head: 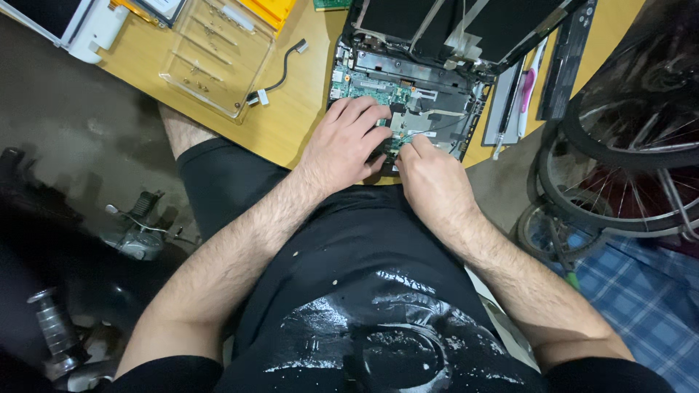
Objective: The person places a laptop fan into the chassis and secures it with a screwdriver. They then position the motherboard into the laptop body and fasten it with multiple screws using the same screwdriver.
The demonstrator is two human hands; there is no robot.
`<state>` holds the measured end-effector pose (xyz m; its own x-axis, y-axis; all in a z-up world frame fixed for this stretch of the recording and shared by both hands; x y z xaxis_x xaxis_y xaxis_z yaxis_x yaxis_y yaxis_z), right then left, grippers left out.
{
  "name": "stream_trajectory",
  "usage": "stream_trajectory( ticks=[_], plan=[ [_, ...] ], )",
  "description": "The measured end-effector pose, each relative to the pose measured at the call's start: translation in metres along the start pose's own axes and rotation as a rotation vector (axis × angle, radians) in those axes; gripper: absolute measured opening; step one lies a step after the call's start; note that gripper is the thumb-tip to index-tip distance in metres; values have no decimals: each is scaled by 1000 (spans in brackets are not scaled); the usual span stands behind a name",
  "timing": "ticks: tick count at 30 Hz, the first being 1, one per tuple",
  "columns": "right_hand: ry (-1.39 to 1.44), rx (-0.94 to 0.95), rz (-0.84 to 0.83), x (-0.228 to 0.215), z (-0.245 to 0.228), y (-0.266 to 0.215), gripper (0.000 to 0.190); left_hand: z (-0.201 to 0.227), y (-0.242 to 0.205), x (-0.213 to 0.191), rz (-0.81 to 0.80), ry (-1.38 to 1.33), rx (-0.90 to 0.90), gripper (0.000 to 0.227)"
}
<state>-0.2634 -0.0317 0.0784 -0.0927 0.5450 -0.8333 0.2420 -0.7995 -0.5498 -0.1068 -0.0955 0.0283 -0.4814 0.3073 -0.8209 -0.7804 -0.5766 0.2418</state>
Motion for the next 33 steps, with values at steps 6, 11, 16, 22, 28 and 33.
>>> stream_trajectory(
  ticks=[6, 11, 16, 22, 28, 33],
  plan=[
    [-46, 0, 4, -8, -5, 3, 14, 0, 0, -1, -5, -1, 1, 51],
    [117, 85, -133, 4, 4, 16, 21, 3, 2, -7, -28, -13, 2, 48],
    [171, 111, -182, -26, 0, 8, 22, 3, 2, -1, -20, 18, -9, 50],
    [3, -7, -61, -14, -8, -2, 17, 0, -2, 2, 5, 26, -7, 53],
    [47, 37, -119, 0, 3, 14, 14, 0, -2, 2, 13, 27, 7, 51],
    [71, 69, -165, 0, 3, 24, 12, 1, -2, -1, 13, 32, 7, 51]
  ],
)
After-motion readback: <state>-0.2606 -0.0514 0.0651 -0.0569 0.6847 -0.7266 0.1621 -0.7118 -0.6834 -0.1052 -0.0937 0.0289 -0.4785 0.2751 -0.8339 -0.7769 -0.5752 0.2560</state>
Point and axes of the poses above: each hand's wrist, its own y-axis towards the middle knuckle, its own x-axis out of the palm, z = x × y, the point moved 6 cm from there along y, towards the middle knuckle, and after that the axes turned 12 degrees about -z, right-handed, at the moved point
